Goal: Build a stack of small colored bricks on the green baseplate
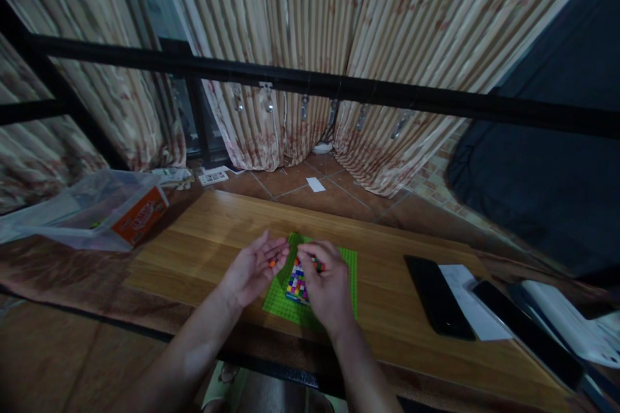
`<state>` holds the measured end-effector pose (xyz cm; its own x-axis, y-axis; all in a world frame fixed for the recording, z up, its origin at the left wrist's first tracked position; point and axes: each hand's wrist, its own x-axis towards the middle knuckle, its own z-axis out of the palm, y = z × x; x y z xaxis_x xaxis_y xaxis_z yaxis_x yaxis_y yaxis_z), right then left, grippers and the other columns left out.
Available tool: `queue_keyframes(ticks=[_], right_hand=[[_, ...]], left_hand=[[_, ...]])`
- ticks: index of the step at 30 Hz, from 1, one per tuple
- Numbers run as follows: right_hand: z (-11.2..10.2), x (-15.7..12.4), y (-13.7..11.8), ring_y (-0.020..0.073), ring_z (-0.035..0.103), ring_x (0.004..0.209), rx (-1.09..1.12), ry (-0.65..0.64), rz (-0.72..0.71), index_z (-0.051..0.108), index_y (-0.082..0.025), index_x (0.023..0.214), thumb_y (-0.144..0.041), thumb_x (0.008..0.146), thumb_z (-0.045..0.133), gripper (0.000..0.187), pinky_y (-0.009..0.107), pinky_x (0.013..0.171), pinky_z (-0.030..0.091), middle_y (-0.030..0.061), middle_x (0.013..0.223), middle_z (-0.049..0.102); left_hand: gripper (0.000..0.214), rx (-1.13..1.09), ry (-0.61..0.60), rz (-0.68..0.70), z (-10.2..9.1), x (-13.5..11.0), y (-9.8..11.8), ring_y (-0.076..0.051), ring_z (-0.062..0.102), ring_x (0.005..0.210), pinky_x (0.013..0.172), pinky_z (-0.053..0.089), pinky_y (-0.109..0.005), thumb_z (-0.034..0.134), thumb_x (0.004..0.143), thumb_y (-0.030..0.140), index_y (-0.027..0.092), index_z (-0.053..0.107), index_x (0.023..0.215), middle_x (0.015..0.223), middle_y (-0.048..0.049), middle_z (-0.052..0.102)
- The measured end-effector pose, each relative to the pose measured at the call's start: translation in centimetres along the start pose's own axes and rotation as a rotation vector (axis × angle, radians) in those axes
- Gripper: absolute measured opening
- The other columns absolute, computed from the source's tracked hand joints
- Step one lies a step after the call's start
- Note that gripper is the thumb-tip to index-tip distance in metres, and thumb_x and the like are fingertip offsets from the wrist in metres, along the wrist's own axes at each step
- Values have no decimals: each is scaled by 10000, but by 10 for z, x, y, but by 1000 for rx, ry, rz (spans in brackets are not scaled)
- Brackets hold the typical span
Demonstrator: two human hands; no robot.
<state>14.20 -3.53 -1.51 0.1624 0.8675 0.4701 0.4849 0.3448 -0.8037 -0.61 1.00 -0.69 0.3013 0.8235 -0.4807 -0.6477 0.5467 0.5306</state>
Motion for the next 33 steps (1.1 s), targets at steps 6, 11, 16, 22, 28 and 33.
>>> queue_keyframes(ticks=[6,11,16,22,28,33], right_hand=[[15,-9,-15,206,558,981,-183,-230,-160,690,-274,1007,-220,889,566,179,368,856,436,23,992,658],[17,-10,-16,226,530,963,-303,-290,-198,686,-255,1012,-222,884,582,168,387,836,430,36,995,651],[16,-8,-15,219,530,913,-326,-321,-202,684,-221,906,-193,885,576,114,378,826,433,38,925,657],[12,-7,-13,215,544,892,-351,-323,-197,662,-209,872,-193,908,525,142,370,812,431,47,917,661],[-11,1,2,205,592,851,-223,-112,10,671,-238,896,-297,904,507,175,353,774,448,32,873,681],[-23,1,14,212,607,873,-155,-65,139,690,-238,872,-361,871,521,209,367,814,452,38,889,680]], left_hand=[[385,58,-122,-5,4,-7,-2,-150,617,814,709,489,-228,487,895,463,118,650,838,857,-90,646],[416,120,-206,-9,7,-16,-2,-154,601,897,741,463,-226,508,865,530,142,649,914,946,-74,639],[438,125,-266,2,10,-21,-3,-164,578,988,844,445,-239,481,877,537,143,641,981,998,-79,628],[456,155,-285,16,11,-19,-6,-180,576,1006,880,434,-264,500,862,549,144,647,1009,1020,-91,640],[245,464,-54,285,2,-6,-12,-177,587,962,822,425,-261,707,748,349,183,698,928,1049,-60,675],[79,704,43,382,-11,14,-18,-145,574,724,689,410,-238,674,712,156,181,702,782,768,-22,680]])
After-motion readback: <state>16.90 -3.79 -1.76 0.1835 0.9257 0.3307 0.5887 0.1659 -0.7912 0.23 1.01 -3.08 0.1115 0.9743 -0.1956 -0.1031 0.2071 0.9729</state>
